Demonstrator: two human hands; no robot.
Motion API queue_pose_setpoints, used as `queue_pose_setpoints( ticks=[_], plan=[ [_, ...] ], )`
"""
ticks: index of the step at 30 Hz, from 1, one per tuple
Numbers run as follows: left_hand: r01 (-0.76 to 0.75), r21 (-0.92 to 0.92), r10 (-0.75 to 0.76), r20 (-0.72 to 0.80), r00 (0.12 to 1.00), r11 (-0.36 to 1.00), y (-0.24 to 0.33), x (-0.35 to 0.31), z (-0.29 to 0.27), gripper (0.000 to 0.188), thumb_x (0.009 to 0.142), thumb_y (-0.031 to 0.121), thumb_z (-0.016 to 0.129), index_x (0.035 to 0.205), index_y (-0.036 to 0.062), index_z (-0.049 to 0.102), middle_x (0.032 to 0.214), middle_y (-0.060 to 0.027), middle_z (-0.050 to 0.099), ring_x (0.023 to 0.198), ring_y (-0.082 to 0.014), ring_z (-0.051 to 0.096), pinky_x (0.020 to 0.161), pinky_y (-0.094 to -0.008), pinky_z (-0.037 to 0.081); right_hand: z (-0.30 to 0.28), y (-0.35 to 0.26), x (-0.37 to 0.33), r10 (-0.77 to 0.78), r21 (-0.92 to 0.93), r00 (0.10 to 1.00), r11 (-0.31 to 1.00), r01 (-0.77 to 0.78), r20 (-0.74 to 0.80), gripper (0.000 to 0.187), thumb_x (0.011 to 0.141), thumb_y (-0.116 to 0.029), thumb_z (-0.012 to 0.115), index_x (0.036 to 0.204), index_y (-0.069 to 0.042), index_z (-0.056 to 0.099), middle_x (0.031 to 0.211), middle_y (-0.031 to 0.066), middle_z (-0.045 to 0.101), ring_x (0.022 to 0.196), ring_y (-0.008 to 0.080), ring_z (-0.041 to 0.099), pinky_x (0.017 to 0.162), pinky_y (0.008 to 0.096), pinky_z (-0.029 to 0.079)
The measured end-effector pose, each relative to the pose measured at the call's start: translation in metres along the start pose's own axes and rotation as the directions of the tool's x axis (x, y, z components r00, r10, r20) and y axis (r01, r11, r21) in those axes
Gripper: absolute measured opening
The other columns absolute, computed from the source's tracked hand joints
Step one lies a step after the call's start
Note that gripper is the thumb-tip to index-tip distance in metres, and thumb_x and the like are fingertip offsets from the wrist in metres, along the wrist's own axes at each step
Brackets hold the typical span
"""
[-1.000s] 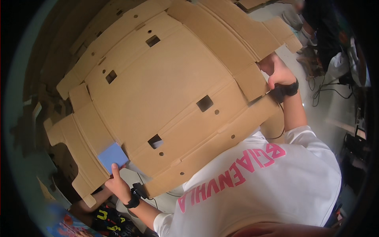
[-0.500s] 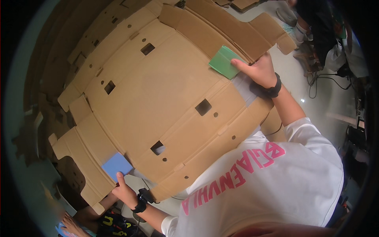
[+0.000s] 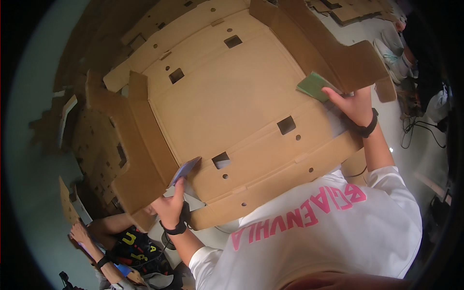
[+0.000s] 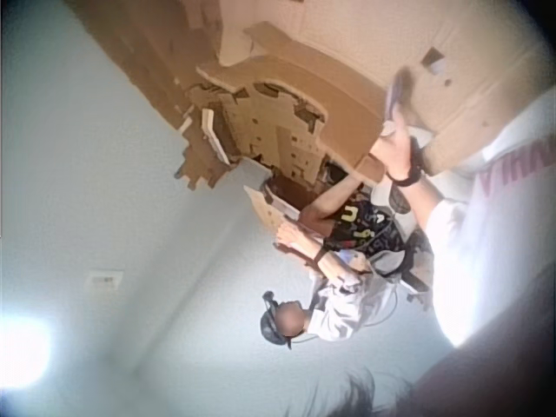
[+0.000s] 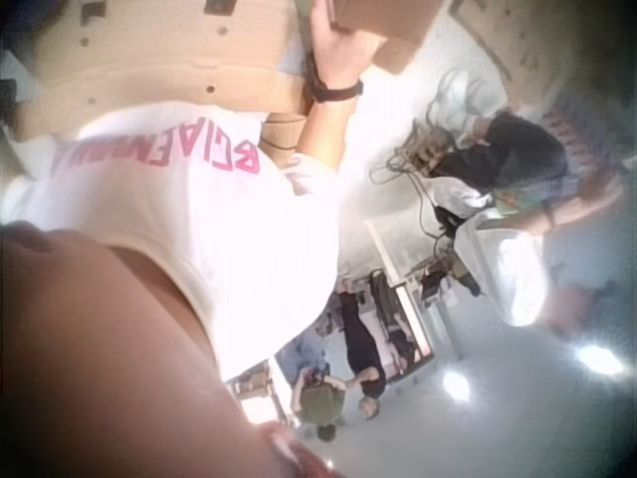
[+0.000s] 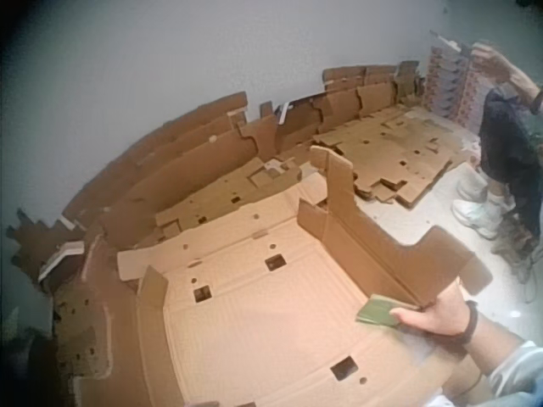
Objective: Assembling flat-packed cardboard produce trays by folding and interlocking tabs.
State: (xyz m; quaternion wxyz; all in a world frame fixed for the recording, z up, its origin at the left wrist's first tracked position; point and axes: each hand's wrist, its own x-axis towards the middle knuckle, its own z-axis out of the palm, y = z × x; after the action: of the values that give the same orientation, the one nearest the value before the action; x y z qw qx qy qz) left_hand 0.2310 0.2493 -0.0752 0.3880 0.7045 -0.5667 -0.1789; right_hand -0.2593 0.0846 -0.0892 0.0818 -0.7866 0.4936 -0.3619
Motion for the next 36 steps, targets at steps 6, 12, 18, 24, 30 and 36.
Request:
queue_pose_setpoints(
  ticks=[6, 12, 18, 24, 30, 36],
  plan=[
    [-0.014, 0.152, -0.002, 0.107, 0.994, 0.988, 0.012, 0.014, 0.004, 0.073, 0.072, 0.014, 0.091, 0.132, -0.0072, 0.055, 0.13, -0.0174, 0.06, 0.119, -0.0276, 0.059, 0.107, -0.039, 0.042, 0.013, 0.0, -0.001, -0.077, 0.109, 0.997, 0.991, 0.077, -0.001, 0.041, 0.075, -0.023, 0.091, 0.101, -0.001, 0.069, 0.084, 0.0108, 0.07, 0.065, 0.0251, 0.066, 0.06, 0.0299, 0.052],
    [0.195, -0.436, -0.081, 0.266, 0.961, 0.879, 0.01, 0.056, -0.021, 0.079, 0.074, 0.017, 0.089, 0.138, -0.0049, 0.049, 0.136, -0.0148, 0.055, 0.126, -0.0253, 0.054, 0.111, -0.0369, 0.039, 0.015, 0.005, -0.006, -0.039, 0.041, 0.998, 0.998, 0.037, 0.047, 0.037, 0.073, -0.022, 0.092, 0.095, -0.004, 0.069, 0.062, 0.0058, 0.058, 0.05, 0.0226, 0.057, 0.049, 0.0317, 0.044],
    [0.252, -0.341, -0.106, 0.394, 0.913, 0.906, -0.012, 0.178, 0.007, 0.086, 0.082, 0.022, 0.083, 0.15, -0.0014, 0.037, 0.148, -0.0119, 0.046, 0.134, -0.0231, 0.047, 0.115, -0.035, 0.036, 0.013, -0.008, 0.005, -0.186, -0.05, 0.982, 0.981, 0.187, 0.021, 0.029, 0.072, -0.015, 0.089, 0.089, -0.004, 0.068, 0.058, 0.0054, 0.051, 0.047, 0.0239, 0.051, 0.045, 0.0341, 0.039],
    [-0.138, -0.172, 0.204, 0.475, 0.856, 0.975, -0.018, 0.219, 0.035, 0.073, 0.098, 0.024, 0.066, 0.159, 0.0046, 0.031, 0.15, -0.0114, 0.048, 0.13, -0.0211, 0.052, 0.109, -0.0336, 0.043, 0.015, -0.002, -0.003, -0.133, -0.028, 0.991, 0.991, 0.134, 0.031, 0.029, 0.072, -0.015, 0.089, 0.088, -0.004, 0.067, 0.058, 0.005, 0.052, 0.047, 0.0233, 0.051, 0.046, 0.0341, 0.04],
    [0.408, -0.558, 0.073, 0.649, 0.757, 0.723, -0.056, 0.238, 0.033, 0.032, 0.104, 0.02, 0.055, 0.132, 0.0047, 0.054, 0.123, -0.0094, 0.064, 0.11, -0.0176, 0.061, 0.095, -0.0298, 0.051, 0.017, 0.011, -0.006, -0.049, 0.061, 0.999, 0.997, 0.047, 0.019, 0.033, 0.073, -0.018, 0.091, 0.091, -0.004, 0.068, 0.064, 0.0069, 0.059, 0.053, 0.026, 0.057, 0.052, 0.0325, 0.045],
    [0.22, -0.395, 0.051, 0.57, 0.82, 0.892, -0.074, 0.233, 0.027, 0.022, 0.108, 0.019, 0.047, 0.121, 0.0026, 0.055, 0.109, -0.008, 0.065, 0.102, -0.016, 0.063, 0.087, -0.0283, 0.051, -0.041, 0.034, 0.04, 0.12, 0.473, 0.7, 0.656, -0.588, 0.704, 0.056, 0.081, -0.017, 0.085, 0.129, 0.002, 0.062, 0.117, 0.0046, 0.068, 0.11, 0.0101, 0.056, 0.098, 0.0309, 0.047]
  ],
)
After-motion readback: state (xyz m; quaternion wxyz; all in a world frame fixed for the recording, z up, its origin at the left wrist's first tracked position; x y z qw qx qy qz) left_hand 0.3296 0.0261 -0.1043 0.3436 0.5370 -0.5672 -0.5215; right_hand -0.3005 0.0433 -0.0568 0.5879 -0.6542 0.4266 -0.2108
